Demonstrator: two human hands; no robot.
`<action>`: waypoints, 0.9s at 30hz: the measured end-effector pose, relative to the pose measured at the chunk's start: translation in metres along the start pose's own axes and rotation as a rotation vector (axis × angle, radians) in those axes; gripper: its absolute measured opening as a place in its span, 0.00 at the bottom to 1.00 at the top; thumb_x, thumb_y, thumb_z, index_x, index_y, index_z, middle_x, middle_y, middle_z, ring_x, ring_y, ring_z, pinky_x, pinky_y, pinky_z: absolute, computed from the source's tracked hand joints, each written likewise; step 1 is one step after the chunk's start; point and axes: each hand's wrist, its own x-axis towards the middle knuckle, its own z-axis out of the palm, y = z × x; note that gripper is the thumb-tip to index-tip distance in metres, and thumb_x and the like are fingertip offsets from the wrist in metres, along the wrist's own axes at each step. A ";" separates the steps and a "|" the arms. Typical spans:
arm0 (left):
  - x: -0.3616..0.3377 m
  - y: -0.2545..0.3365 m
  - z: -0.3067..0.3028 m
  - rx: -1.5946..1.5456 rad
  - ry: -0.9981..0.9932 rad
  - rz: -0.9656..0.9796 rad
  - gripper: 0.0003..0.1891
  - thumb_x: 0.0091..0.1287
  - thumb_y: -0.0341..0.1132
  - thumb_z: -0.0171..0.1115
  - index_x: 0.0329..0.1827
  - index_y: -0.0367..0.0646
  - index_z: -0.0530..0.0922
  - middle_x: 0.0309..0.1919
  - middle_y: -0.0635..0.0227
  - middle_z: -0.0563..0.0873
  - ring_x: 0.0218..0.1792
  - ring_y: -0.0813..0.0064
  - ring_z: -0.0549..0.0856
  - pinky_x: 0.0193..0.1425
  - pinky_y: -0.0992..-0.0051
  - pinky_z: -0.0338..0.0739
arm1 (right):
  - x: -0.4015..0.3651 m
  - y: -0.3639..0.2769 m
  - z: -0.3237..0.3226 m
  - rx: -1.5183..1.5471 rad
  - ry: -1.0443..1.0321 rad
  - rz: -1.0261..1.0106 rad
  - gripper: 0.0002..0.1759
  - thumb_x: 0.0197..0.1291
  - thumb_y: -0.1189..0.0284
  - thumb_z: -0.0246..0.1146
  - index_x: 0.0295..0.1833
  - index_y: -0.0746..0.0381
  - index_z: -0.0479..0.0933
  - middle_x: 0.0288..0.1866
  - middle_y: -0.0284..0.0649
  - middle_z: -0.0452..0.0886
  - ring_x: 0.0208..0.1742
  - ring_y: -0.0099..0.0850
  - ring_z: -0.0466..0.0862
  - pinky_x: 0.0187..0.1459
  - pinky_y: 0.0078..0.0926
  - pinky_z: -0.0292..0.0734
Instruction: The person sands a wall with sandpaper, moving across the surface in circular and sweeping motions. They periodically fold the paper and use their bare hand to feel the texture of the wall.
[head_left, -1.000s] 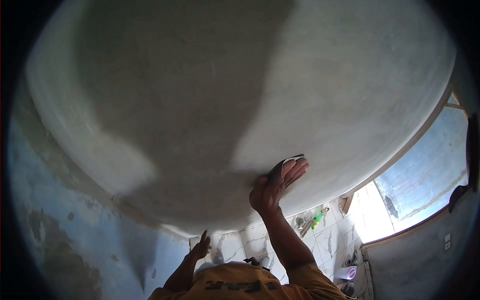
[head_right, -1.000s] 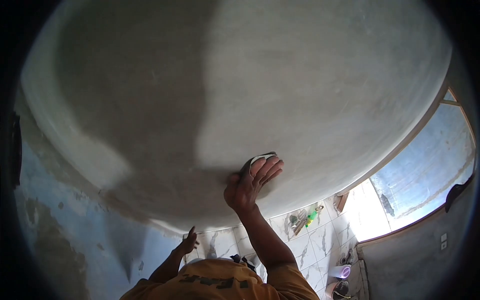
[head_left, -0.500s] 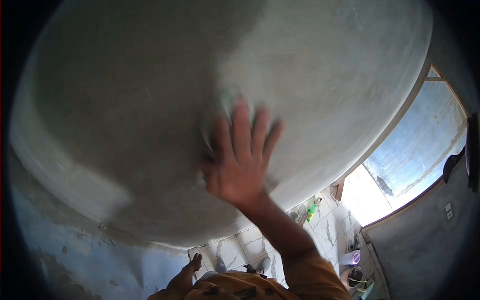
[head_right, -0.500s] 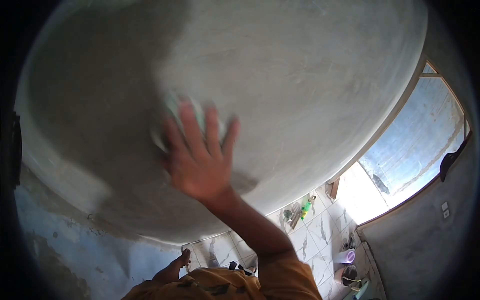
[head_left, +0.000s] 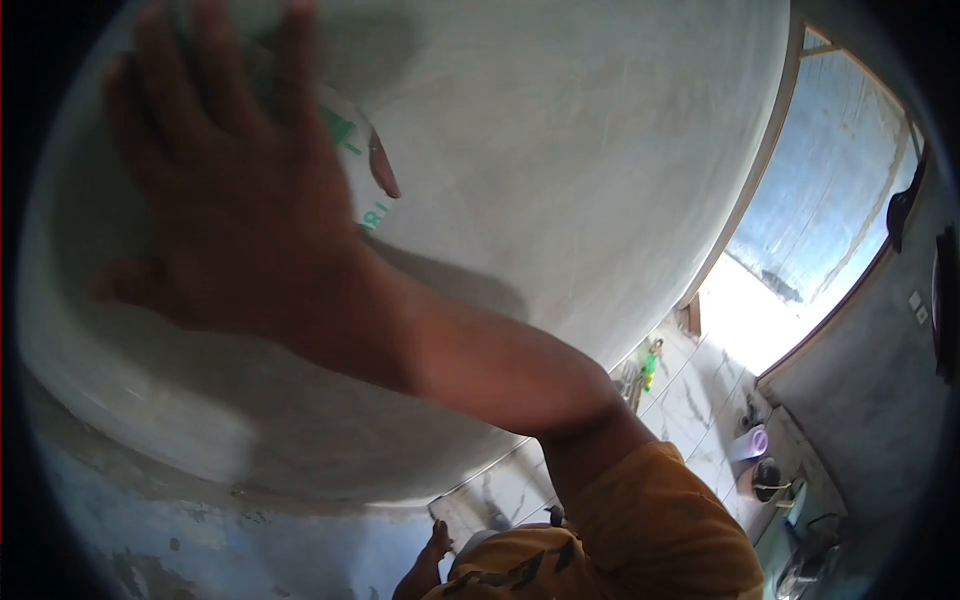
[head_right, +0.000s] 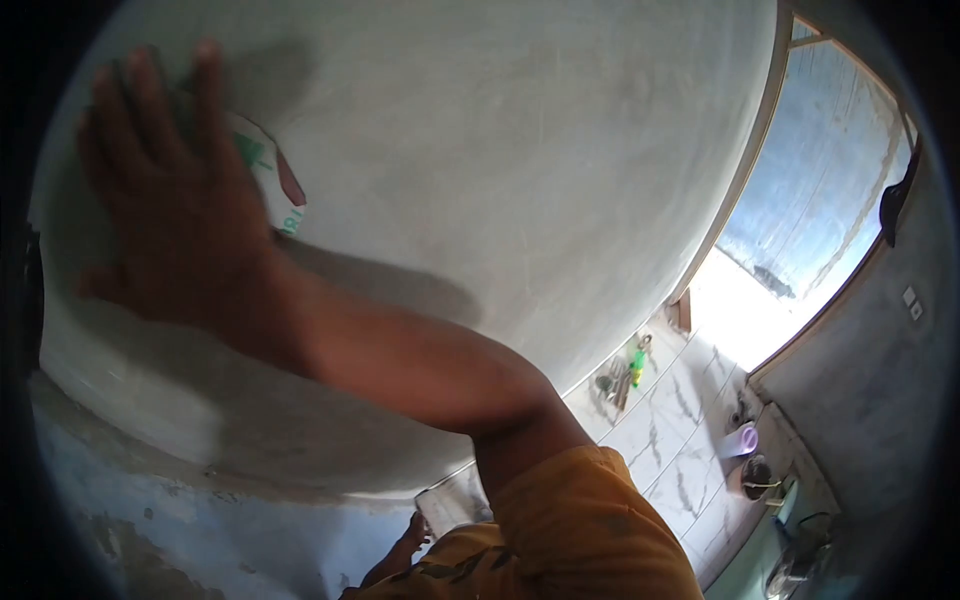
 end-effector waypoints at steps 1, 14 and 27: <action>-0.005 0.001 -0.003 -0.023 0.003 -0.041 0.39 0.78 0.59 0.42 0.83 0.46 0.45 0.64 0.47 0.76 0.54 0.49 0.80 0.58 0.54 0.76 | 0.000 0.001 0.000 0.006 0.014 0.014 0.56 0.44 0.37 0.69 0.74 0.60 0.69 0.80 0.53 0.61 0.82 0.53 0.56 0.75 0.75 0.42; -0.038 -0.031 -0.004 -0.232 0.011 -0.236 0.48 0.73 0.66 0.48 0.83 0.46 0.40 0.40 0.57 0.83 0.30 0.65 0.80 0.33 0.58 0.79 | -0.139 0.018 -0.058 -0.295 -0.309 0.141 0.44 0.64 0.44 0.59 0.77 0.63 0.66 0.83 0.53 0.54 0.83 0.57 0.52 0.75 0.69 0.43; -0.046 -0.068 -0.013 -0.020 0.061 -0.019 0.46 0.70 0.59 0.59 0.81 0.39 0.51 0.38 0.54 0.86 0.38 0.62 0.85 0.41 0.63 0.82 | -0.129 0.020 -0.089 0.473 0.233 0.564 0.21 0.79 0.63 0.47 0.51 0.66 0.82 0.54 0.45 0.84 0.56 0.31 0.81 0.60 0.31 0.73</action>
